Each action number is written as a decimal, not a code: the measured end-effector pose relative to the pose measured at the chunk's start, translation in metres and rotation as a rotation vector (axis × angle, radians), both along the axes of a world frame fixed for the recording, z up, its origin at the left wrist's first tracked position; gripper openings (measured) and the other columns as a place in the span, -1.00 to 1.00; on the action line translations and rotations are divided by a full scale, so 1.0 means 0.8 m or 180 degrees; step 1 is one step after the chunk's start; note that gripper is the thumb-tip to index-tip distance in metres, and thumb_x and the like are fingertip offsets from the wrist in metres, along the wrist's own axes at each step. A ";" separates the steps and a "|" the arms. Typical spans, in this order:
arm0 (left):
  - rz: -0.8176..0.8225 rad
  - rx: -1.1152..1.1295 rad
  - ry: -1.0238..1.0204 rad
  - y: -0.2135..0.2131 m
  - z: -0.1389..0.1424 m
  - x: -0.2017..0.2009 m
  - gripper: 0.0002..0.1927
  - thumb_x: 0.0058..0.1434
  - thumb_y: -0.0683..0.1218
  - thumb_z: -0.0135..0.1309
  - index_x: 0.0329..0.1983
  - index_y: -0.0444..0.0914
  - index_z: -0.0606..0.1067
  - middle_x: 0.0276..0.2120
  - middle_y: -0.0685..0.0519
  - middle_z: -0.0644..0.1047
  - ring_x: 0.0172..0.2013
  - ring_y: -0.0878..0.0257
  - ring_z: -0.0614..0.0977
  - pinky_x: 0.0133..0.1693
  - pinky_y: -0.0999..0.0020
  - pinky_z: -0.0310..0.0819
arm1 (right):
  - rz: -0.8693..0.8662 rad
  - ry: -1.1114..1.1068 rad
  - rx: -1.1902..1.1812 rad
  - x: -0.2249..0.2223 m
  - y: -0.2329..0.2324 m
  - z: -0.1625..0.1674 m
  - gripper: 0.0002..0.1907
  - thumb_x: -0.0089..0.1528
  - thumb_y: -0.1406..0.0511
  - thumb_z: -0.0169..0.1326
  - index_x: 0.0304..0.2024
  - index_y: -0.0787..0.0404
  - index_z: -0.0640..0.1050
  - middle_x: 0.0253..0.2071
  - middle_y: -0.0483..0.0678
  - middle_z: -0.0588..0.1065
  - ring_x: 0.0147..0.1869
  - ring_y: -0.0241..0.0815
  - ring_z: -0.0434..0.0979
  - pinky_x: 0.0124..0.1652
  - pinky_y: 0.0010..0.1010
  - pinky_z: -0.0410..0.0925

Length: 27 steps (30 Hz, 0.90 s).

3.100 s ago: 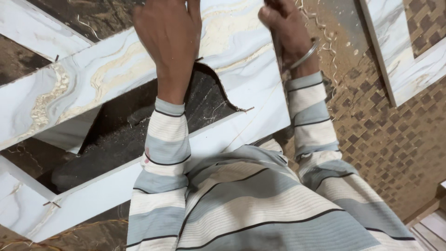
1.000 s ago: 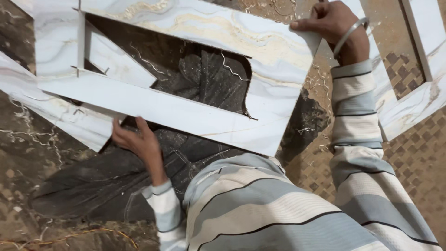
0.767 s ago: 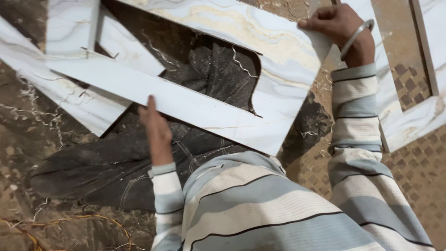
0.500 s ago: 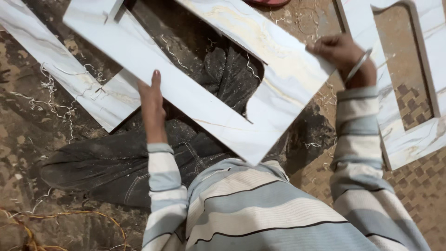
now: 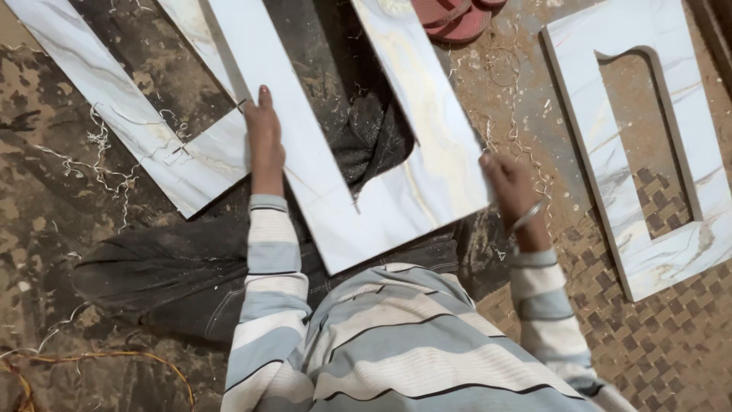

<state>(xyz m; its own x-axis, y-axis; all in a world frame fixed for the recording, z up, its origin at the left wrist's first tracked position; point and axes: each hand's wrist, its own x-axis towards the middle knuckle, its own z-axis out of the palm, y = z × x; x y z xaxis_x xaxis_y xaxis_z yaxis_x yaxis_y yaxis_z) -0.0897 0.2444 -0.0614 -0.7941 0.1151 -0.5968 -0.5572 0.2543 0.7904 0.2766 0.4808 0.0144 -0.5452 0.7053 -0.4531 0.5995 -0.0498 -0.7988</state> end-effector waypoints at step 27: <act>-0.1192 -0.1377 0.1093 0.055 -0.002 0.039 -0.23 0.39 0.23 -0.12 0.47 -0.33 0.08 0.39 -0.21 0.30 0.34 -0.13 0.38 0.34 0.07 0.22 | 0.0050 -0.0012 0.0758 0.098 -0.116 0.011 -0.69 0.47 0.16 -0.09 -0.05 0.28 0.51 -0.37 -0.03 0.48 -0.32 -0.31 0.38 -0.27 -0.42 0.31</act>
